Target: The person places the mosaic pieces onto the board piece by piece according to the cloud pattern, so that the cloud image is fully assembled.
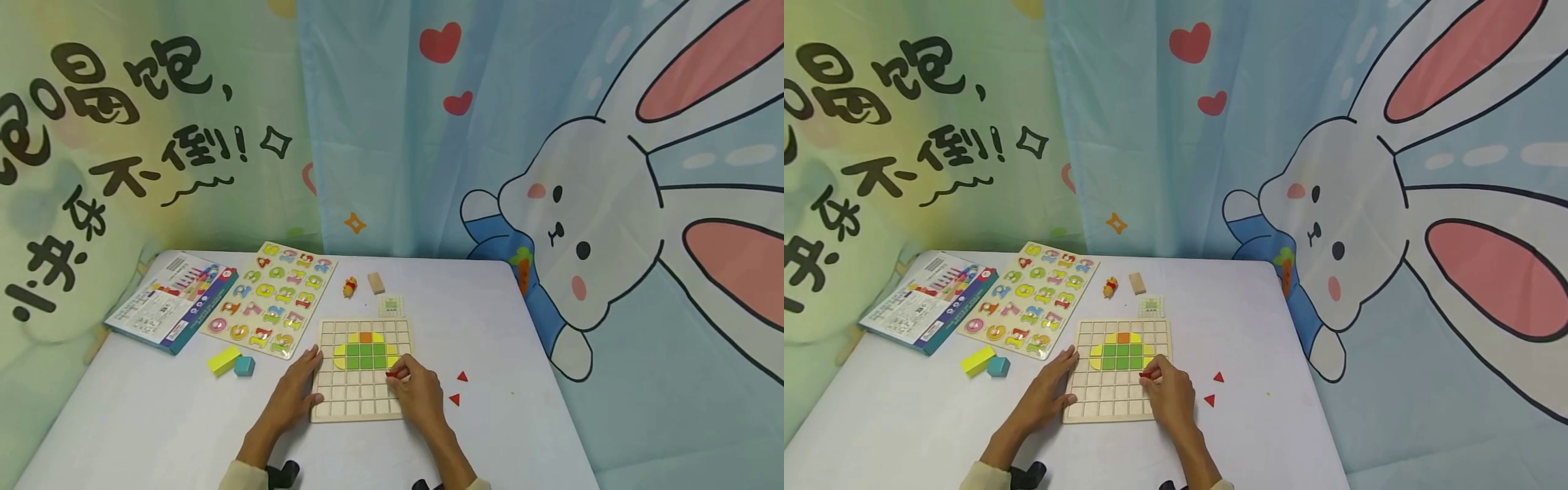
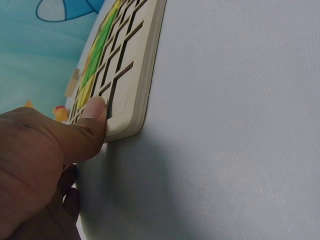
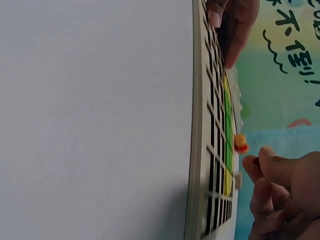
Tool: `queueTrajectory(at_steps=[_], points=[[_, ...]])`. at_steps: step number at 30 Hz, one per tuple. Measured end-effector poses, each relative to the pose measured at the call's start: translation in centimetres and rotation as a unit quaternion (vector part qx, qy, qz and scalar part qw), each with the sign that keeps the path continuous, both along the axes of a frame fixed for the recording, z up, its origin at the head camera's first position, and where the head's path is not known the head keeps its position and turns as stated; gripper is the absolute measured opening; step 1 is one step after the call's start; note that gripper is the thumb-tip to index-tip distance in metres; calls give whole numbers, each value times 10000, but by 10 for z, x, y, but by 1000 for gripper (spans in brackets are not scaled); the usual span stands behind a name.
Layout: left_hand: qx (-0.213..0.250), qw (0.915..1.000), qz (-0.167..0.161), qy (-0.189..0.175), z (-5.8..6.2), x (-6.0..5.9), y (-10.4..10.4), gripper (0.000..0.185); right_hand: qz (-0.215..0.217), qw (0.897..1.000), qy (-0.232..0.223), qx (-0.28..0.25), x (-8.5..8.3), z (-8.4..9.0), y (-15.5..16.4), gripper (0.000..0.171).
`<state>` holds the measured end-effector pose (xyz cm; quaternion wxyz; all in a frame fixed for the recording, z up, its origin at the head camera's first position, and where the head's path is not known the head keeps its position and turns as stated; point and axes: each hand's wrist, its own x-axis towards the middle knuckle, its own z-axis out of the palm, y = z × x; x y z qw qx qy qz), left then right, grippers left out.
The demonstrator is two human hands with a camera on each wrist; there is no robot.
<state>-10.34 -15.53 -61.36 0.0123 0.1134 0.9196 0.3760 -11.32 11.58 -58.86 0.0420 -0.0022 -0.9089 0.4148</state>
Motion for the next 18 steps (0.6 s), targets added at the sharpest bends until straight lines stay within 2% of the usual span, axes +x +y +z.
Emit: queueTrajectory(at_steps=[7,11,18], points=[[-37,9999,-41,86,-3,0,0,83,280,9986,-75,-442,-5,-3,-25,19],[-31,9999,-54,88,-4,0,-1,83,457,9983,32,-372,-6,-4,-38,19],[-48,10000,-26,36,-1,0,-1,83,456,9987,217,-71,-8,-7,-57,11]])
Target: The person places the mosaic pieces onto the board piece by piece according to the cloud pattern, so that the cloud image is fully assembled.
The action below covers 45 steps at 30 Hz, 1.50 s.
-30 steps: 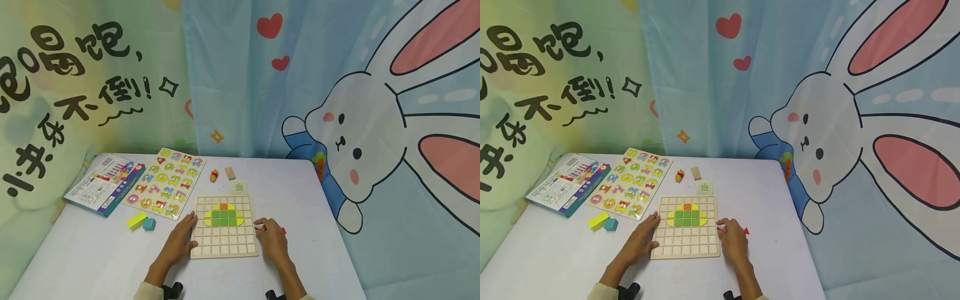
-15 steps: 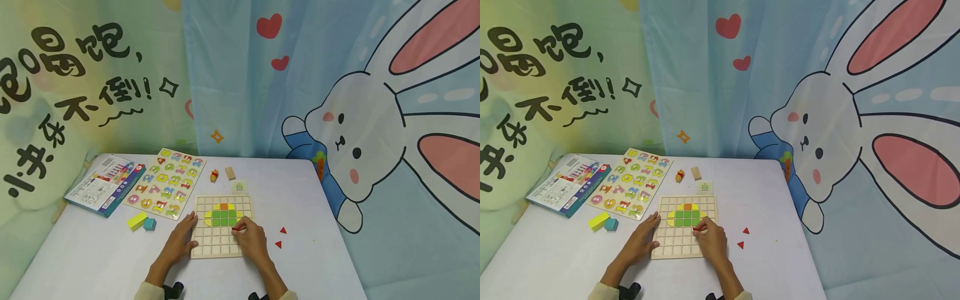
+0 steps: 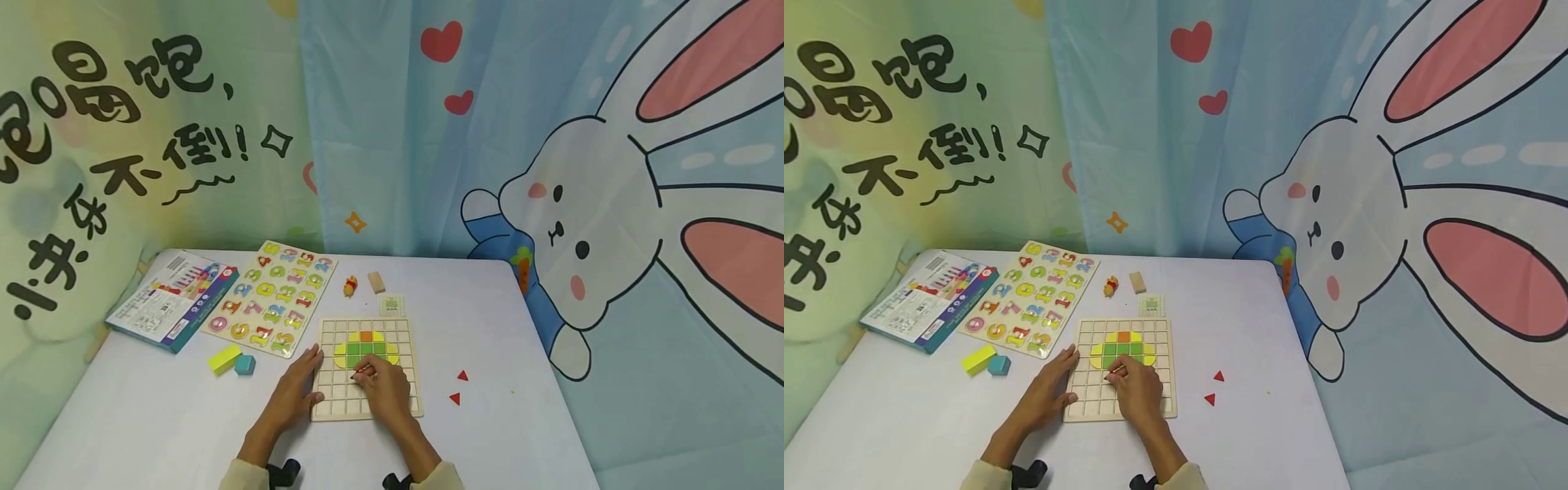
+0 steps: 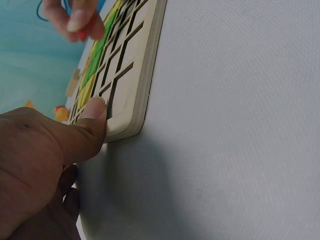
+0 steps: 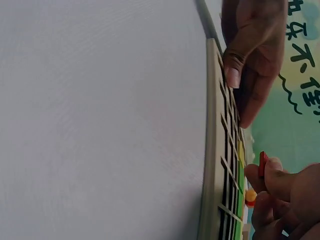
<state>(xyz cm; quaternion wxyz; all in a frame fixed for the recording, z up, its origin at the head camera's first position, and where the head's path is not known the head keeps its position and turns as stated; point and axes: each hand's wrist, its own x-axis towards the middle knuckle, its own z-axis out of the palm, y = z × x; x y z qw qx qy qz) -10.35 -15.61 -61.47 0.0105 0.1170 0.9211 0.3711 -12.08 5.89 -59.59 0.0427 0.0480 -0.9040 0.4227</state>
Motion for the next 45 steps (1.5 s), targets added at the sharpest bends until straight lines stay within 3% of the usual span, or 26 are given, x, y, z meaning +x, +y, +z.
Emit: queueTrajectory(at_steps=[7,12,20,27,32,39,45], points=[[33,10000,-5,-41,2,-1,0,83,107,9978,-24,653,-8,-2,-10,11],[74,10000,-23,-54,1,-1,0,83,293,9963,75,806,-16,-1,-10,14],[68,9999,-18,72,-1,-1,-1,84,553,9879,56,1447,-24,3,-11,16],[68,10000,-10,41,-3,0,0,85,55,9845,75,1753,-14,5,-17,9],[12,10000,21,-25,-2,-1,1,85,-298,9846,220,1711,-9,3,-18,12],[-64,9999,48,-74,-1,-2,0,84,-115,9892,159,1453,-3,4,-10,7],[-74,9999,49,-129,-1,-1,0,85,-349,9943,189,985,3,7,19,15]])
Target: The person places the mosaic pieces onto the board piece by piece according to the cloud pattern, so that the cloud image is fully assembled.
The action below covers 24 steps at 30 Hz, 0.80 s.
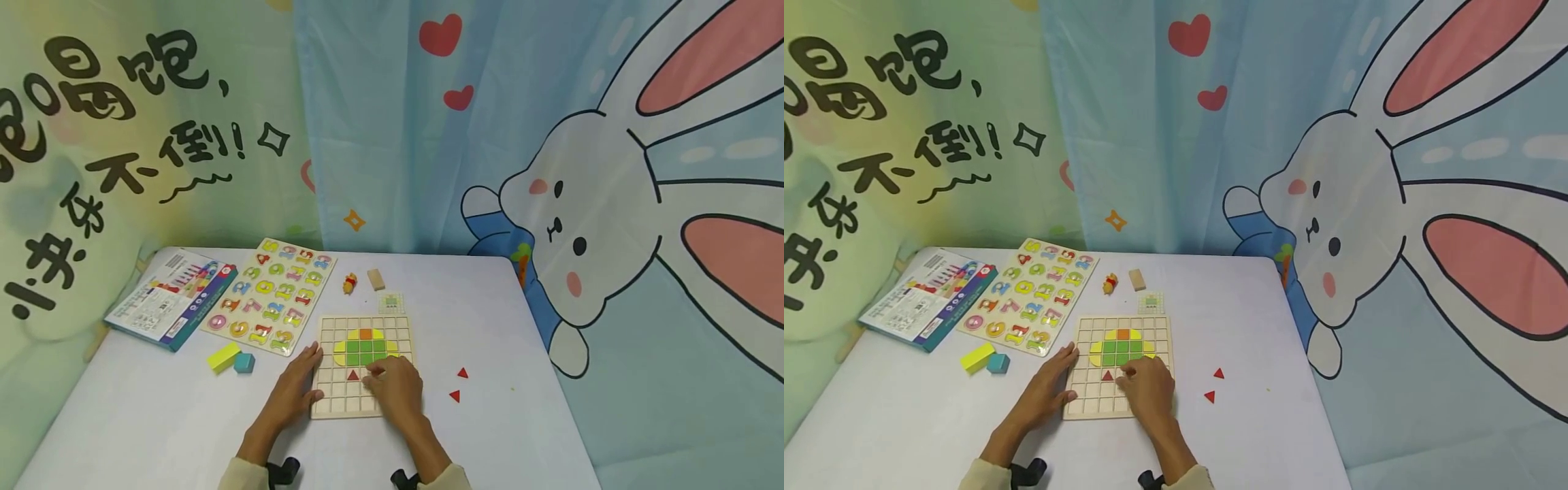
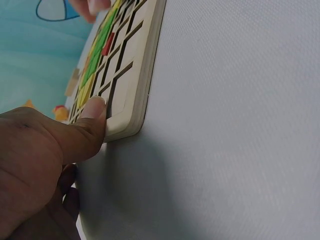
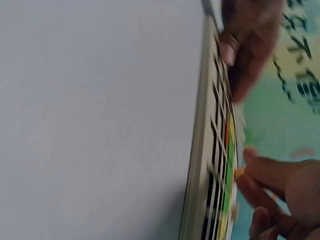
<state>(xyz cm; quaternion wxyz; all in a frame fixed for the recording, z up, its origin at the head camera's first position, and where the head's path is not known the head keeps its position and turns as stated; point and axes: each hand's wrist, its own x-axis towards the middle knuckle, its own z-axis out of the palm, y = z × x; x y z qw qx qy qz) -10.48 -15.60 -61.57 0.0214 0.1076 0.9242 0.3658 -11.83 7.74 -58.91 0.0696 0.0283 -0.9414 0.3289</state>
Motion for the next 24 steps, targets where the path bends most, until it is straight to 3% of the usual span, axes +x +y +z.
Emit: queueTrajectory(at_steps=[7,14,18,22,24], points=[[26,9999,-15,123,1,0,-2,85,-904,9952,-82,-376,-3,0,72,26],[66,9998,-39,165,2,0,-3,84,-1996,9791,-400,-51,-10,-8,135,37],[102,9998,-59,184,2,0,-3,84,-2068,9757,-718,68,-14,-11,147,33],[88,9999,-63,128,1,1,-2,83,-2025,9762,-760,160,-17,-15,146,18],[96,9999,-62,59,1,1,-1,83,-2077,9750,-757,244,-17,-17,144,19]])
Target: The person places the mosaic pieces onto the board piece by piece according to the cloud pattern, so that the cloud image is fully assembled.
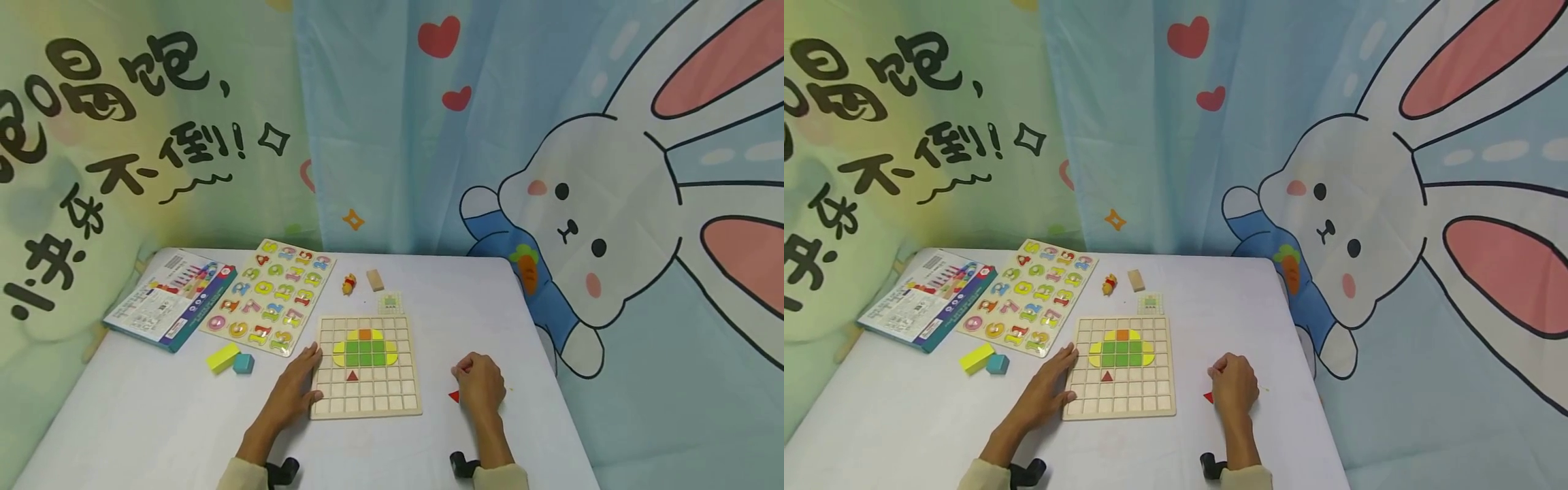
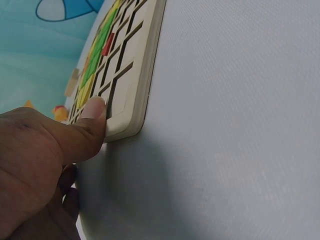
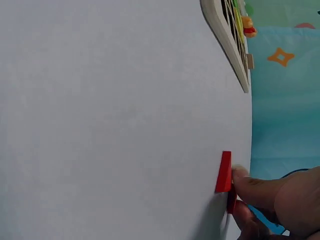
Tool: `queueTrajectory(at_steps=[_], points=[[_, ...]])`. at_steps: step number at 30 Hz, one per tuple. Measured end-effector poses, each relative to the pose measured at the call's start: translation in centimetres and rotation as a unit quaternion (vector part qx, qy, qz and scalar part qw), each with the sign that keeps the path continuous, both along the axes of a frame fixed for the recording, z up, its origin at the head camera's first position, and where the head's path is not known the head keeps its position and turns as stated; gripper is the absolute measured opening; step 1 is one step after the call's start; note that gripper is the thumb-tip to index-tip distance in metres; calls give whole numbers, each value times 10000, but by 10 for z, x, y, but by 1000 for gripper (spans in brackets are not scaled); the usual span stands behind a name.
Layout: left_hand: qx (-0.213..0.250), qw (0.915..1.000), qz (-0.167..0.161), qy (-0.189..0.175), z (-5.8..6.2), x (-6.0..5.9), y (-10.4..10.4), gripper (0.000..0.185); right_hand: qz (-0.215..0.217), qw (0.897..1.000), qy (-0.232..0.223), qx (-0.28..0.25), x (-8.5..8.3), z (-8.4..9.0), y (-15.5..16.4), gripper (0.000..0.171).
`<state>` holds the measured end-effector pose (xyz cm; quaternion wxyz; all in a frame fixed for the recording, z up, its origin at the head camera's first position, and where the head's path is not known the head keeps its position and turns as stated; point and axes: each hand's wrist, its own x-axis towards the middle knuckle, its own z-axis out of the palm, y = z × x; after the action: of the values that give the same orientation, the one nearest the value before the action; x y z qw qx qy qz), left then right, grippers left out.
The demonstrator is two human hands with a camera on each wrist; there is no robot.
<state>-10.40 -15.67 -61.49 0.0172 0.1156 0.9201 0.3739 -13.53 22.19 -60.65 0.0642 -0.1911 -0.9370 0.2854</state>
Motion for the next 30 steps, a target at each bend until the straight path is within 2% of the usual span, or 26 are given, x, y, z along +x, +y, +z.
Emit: queueTrajectory(at_steps=[5,7,11,19,23,30], points=[[-6,9998,17,-178,0,0,3,84,-333,9993,-15,162,8,-2,-3,31],[-31,9998,32,-203,0,-1,3,84,-374,9992,39,113,11,-2,-3,27],[-36,9999,37,-129,0,-1,2,85,-254,9995,163,-78,13,-3,-1,20],[-49,10000,43,-42,-2,0,2,85,-49,9993,216,-304,14,0,-9,22],[-52,9999,58,86,-2,1,2,84,308,9966,480,-591,16,4,-31,21],[-31,9998,22,209,-1,1,1,83,1424,9822,559,-1087,16,8,-90,20]])
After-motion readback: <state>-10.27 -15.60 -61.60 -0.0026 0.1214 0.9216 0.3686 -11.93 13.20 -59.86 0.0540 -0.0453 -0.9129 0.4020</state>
